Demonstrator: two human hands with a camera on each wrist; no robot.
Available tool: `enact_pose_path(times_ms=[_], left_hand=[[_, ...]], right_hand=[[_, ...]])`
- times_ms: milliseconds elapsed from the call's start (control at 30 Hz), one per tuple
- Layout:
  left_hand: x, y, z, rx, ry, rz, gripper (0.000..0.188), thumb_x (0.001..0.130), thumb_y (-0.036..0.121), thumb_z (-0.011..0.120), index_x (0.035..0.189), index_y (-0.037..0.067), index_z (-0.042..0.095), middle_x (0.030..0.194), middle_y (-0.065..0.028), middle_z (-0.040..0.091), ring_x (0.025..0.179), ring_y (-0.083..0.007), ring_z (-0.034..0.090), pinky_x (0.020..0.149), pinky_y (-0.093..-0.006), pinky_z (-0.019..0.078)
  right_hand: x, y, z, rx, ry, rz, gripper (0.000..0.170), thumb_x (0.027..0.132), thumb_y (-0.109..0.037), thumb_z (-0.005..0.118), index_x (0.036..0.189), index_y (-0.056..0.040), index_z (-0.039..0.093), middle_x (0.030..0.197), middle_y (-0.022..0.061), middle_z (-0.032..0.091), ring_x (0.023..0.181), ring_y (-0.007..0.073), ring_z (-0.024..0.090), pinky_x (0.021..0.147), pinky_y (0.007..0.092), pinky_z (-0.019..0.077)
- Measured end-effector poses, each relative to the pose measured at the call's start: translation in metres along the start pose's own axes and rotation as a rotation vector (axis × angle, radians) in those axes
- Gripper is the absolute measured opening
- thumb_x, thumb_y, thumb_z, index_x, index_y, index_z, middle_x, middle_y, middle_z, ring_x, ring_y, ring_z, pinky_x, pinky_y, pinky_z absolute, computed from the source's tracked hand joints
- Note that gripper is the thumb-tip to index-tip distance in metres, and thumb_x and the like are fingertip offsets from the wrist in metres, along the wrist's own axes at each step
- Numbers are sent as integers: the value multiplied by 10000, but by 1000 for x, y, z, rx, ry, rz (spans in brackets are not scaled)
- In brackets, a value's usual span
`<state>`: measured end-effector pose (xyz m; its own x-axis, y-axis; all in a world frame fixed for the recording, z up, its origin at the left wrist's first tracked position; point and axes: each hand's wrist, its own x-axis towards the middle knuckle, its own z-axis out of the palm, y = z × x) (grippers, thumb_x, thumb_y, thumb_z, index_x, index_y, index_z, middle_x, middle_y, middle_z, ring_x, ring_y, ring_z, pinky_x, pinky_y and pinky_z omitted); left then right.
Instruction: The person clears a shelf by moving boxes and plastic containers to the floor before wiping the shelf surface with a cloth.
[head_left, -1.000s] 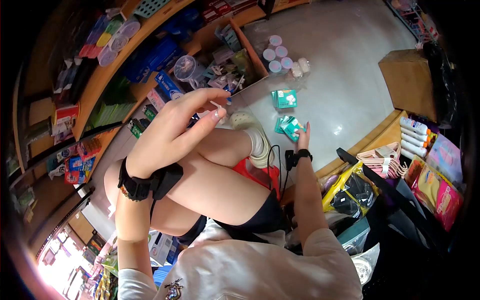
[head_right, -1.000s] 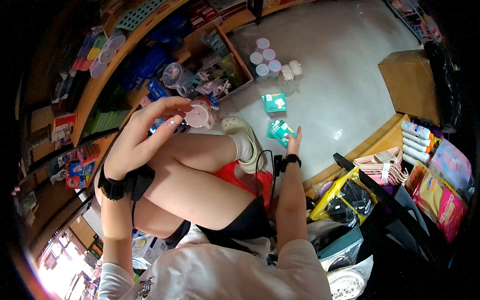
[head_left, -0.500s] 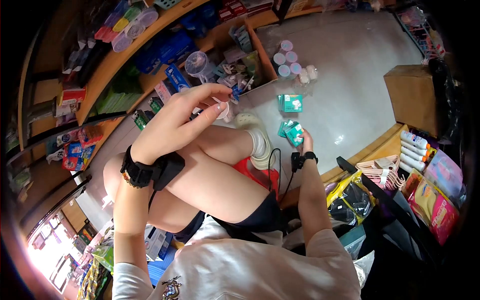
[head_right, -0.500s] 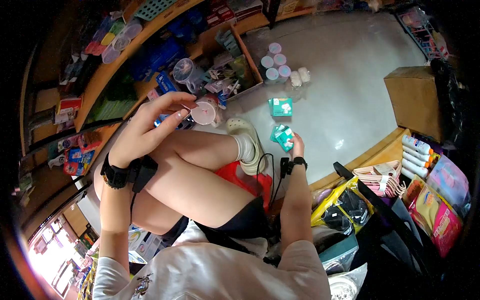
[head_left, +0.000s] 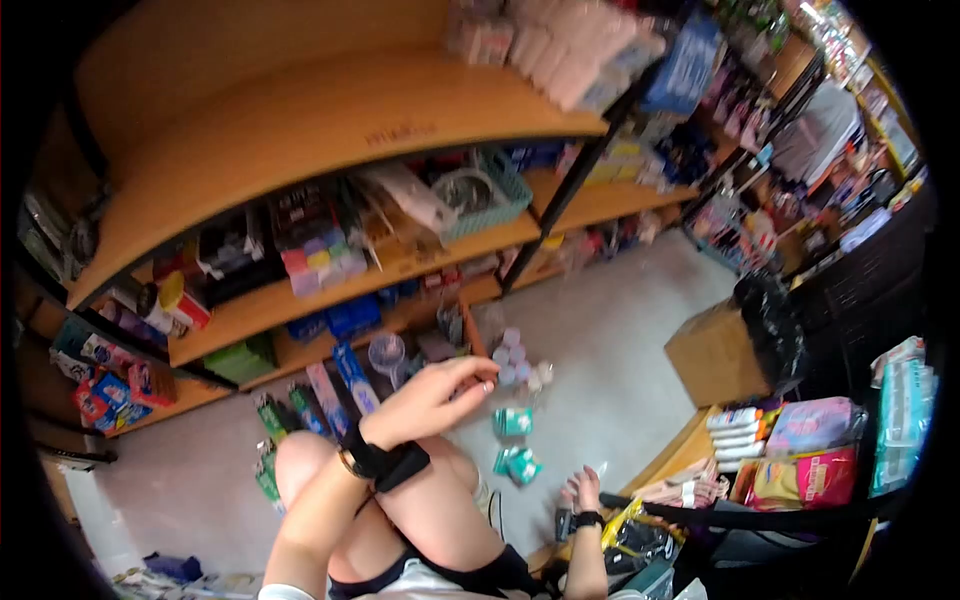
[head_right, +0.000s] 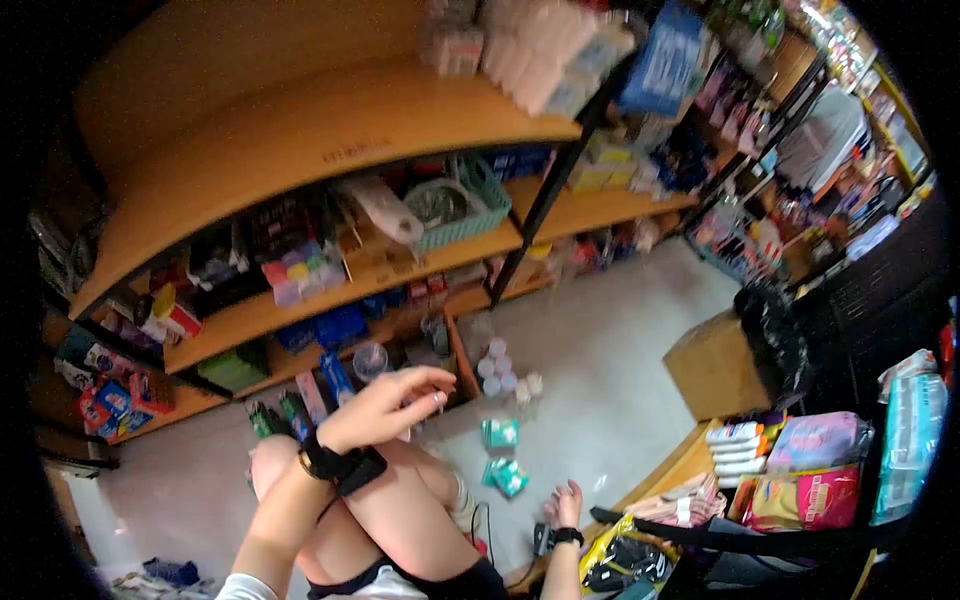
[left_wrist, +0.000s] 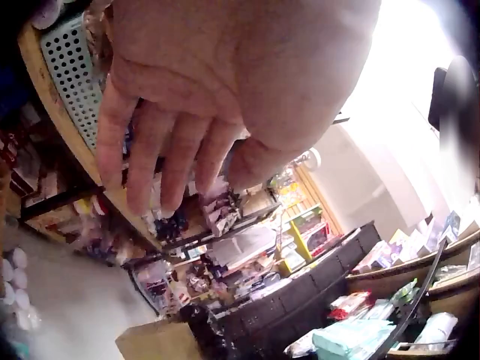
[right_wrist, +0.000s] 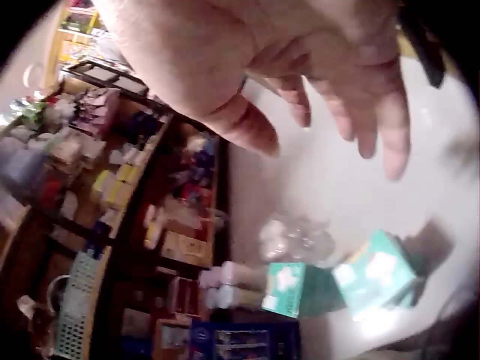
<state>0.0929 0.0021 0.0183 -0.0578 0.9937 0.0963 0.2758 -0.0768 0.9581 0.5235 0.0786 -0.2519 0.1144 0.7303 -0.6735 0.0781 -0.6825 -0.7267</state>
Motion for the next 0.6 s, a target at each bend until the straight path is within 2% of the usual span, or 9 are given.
enact_pose_path(times_ms=[33,100,167,300,367,433,500,567,600], left_hand=[[0,0,-2,-29,18,28,323,925,201,504,1190,17,520,1053,-113,624,911,-173,600,798,-306,480],[1,5,-8,-127,51,20,328,933,206,493,1194,8,520,1070,-108,624,925,-175,600,806,-311,480],[2,8,-11,-208,90,51,323,933,200,498,1189,3,521,1080,-113,623,959,-180,602,821,-309,479],[-2,5,-22,-305,188,50,291,929,173,514,1167,7,523,1065,-109,629,1015,-178,599,841,-305,476],[-4,3,-27,-322,237,77,280,930,170,511,1162,14,523,1063,-105,629,1018,-178,602,844,-305,475],[-10,8,-34,-320,288,79,274,923,155,505,1158,15,525,1044,-107,639,963,-174,617,824,-301,483],[-13,10,-41,-268,311,39,272,919,151,506,1151,12,528,1027,-109,646,936,-172,623,814,-300,486],[-13,6,-46,-267,352,47,270,917,155,506,1143,10,533,1006,-112,653,920,-178,632,805,-301,490],[-13,0,-47,-258,372,46,267,917,155,505,1139,9,535,1003,-113,654,917,-181,634,802,-302,491]], right_hand=[[-1,-18,-7,35,-84,8,541,843,-205,557,1324,-101,332,1185,139,447,981,286,508,682,431,545],[-38,-86,9,48,-220,-60,512,870,-202,538,1323,-81,333,1208,159,453,991,307,535,732,481,557],[-98,-168,40,-22,-372,-234,484,898,-197,524,1321,-61,334,1224,162,466,994,300,567,738,485,558],[-241,-315,125,-437,-544,-603,538,901,-217,552,1364,-90,307,1188,129,500,954,230,598,734,408,558],[-296,-359,168,-758,-616,-766,601,892,-251,572,1395,-98,281,1104,139,536,940,200,599,722,339,537],[-338,-397,220,-1311,-527,-1039,671,859,-301,604,1402,-81,278,994,147,557,904,190,605,712,303,514],[-346,-429,272,-1537,-508,-1242,685,824,-335,612,1380,-62,318,998,176,579,886,226,616,753,319,508],[-315,-463,323,-1628,-415,-1517,678,806,-332,592,1358,-30,340,1099,220,573,964,305,602,826,362,493],[-299,-486,352,-1594,-422,-1429,670,804,-317,603,1346,-10,356,1121,234,563,967,299,599,842,355,480]])
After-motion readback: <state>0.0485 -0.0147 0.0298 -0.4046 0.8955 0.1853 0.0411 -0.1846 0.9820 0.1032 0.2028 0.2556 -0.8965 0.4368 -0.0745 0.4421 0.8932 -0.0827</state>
